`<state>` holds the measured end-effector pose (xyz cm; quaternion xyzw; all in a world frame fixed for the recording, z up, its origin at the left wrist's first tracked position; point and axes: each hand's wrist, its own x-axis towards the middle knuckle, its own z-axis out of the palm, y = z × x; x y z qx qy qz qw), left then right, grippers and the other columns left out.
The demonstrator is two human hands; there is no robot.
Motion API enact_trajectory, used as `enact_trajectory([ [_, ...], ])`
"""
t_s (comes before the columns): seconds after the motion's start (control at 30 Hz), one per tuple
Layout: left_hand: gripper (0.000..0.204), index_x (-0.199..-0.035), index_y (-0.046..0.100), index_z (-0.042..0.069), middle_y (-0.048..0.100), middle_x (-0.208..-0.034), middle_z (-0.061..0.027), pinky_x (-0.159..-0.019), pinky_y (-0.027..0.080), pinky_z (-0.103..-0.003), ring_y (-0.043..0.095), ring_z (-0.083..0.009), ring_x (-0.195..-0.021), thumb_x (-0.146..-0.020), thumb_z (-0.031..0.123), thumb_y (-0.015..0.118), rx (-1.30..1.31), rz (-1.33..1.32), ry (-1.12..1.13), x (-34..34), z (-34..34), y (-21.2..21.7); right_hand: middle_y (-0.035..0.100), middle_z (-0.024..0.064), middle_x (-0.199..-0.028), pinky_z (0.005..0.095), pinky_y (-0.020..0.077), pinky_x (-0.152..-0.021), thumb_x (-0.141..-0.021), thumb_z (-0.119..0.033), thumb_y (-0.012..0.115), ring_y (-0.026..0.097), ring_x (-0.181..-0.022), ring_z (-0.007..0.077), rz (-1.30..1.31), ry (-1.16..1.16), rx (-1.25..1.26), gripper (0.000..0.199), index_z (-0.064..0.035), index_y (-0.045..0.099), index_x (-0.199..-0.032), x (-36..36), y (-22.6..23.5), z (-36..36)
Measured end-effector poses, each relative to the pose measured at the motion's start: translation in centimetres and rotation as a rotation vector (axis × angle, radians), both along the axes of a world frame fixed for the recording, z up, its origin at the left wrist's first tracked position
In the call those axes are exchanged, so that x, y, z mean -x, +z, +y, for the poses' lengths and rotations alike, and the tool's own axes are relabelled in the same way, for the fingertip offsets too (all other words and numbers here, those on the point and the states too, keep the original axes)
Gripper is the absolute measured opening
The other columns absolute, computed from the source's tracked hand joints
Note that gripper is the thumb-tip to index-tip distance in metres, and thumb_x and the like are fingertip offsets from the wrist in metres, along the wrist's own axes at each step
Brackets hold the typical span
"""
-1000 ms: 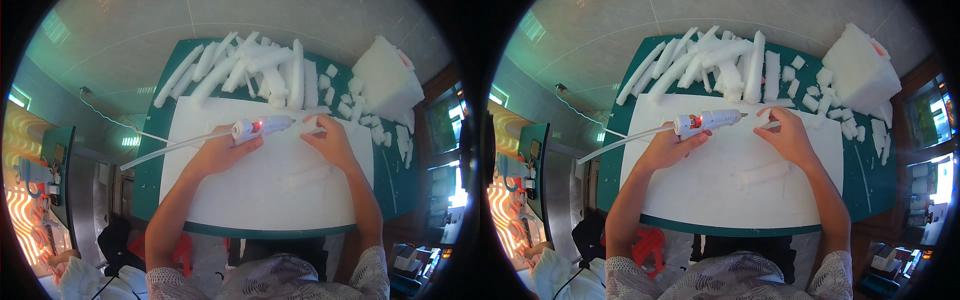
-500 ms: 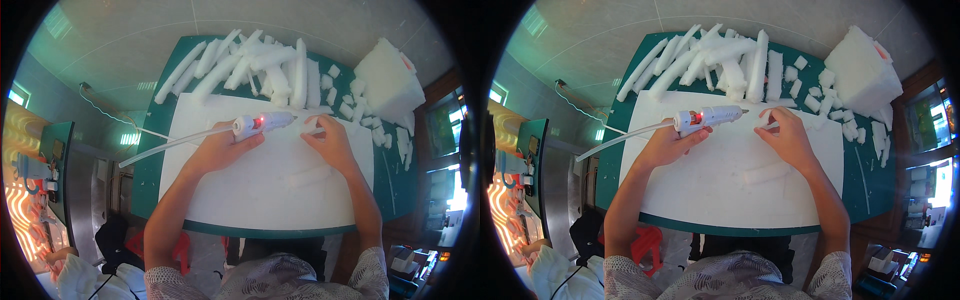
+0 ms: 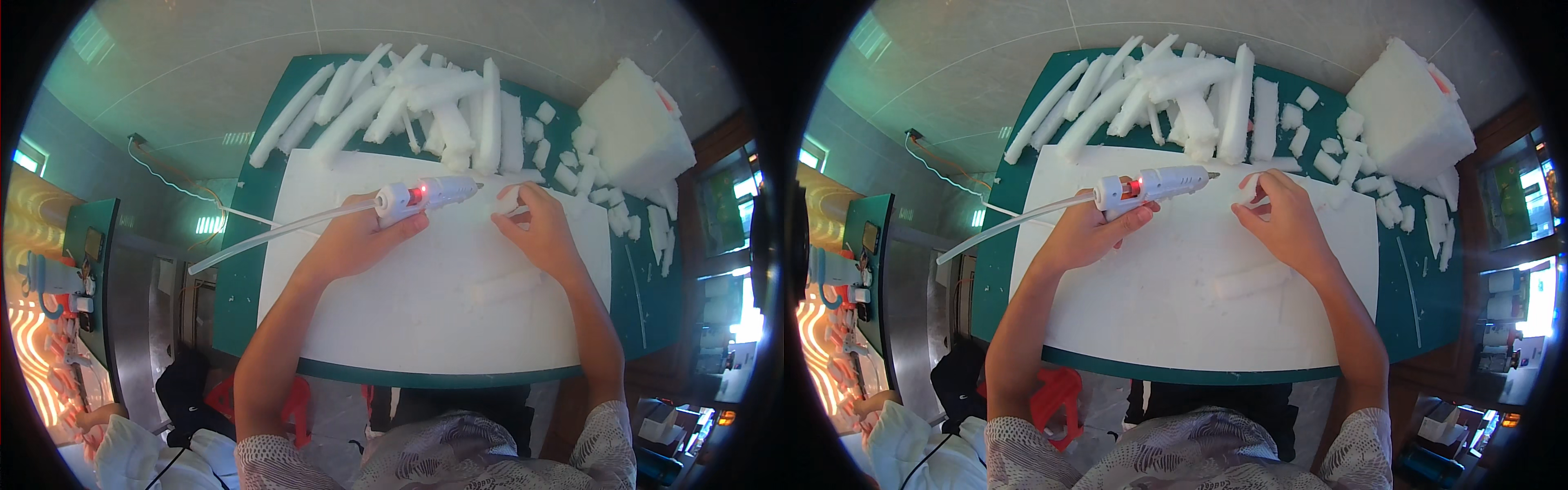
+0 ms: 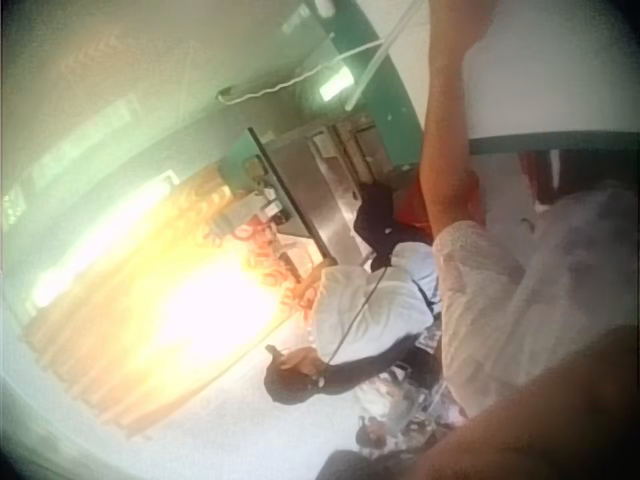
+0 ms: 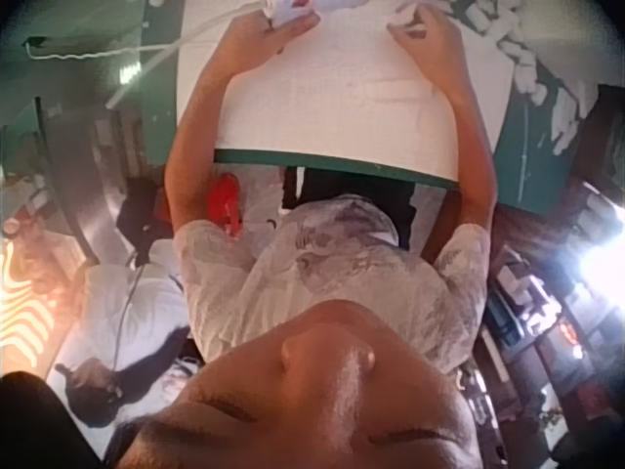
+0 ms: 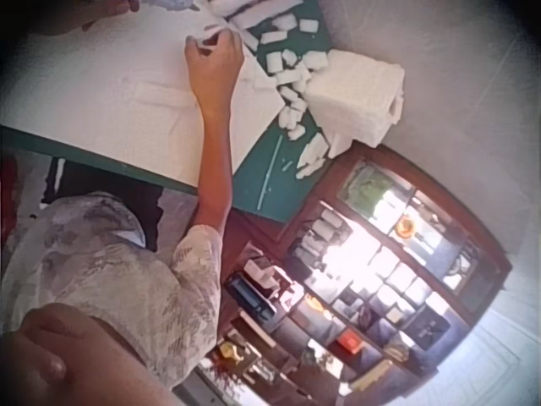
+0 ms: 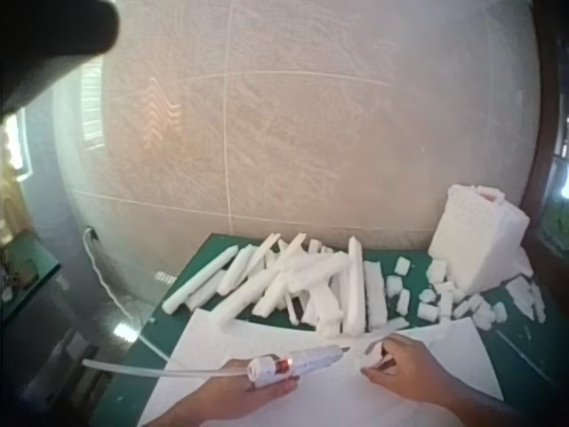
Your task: Gluing foam pieces together using a hot glue gun to assemble a larger structure.
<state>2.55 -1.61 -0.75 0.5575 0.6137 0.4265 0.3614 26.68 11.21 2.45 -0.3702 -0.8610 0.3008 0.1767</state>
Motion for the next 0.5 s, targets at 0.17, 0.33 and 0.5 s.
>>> enact_trajectory([
  [0.17, 0.032, -0.108, 0.068, 0.004, 0.071, -0.09, -0.0041, -0.053, 0.049, -0.024, 0.057, -0.0082, -0.06, -0.093, 0.032, 0.068, 0.013, -0.003, -0.013, 0.13, -0.04, 0.14, 0.056, 0.0097, -0.091, 0.0265, 0.0556, -0.073, -0.084, -0.009, 0.073, 0.065, -0.08, 0.0178, -0.009, 0.004, 0.001, 0.021, -0.0019, 0.06, -0.099, -0.01, -0.02, 0.04],
  [0.33, 0.038, -0.112, 0.066, 0.001, 0.067, -0.089, -0.0123, -0.072, 0.047, -0.032, 0.061, -0.0199, -0.077, -0.093, 0.034, 0.067, 0.064, -0.022, -0.014, 0.18, -0.12, 0.54, 0.057, 0.0096, -0.091, 0.0262, 0.0557, -0.073, -0.084, -0.01, 0.073, 0.065, -0.08, 0.0177, -0.001, 0.006, -0.01, 0.021, -0.0021, 0.061, -0.1, -0.12, -0.1, 0.08],
  [0.5, 0.038, -0.113, 0.066, 0.001, 0.066, -0.088, -0.0118, -0.072, 0.047, -0.032, 0.06, -0.0197, -0.077, -0.093, 0.034, 0.067, 0.038, -0.025, -0.01, 0.16, -0.09, 0.51, 0.057, 0.0095, -0.091, 0.0258, 0.0559, -0.073, -0.085, -0.01, 0.073, 0.065, -0.081, 0.0175, -0.023, 0.008, 0.005, 0.021, -0.0022, 0.061, -0.1, 0.05, 0.17, -0.12],
])
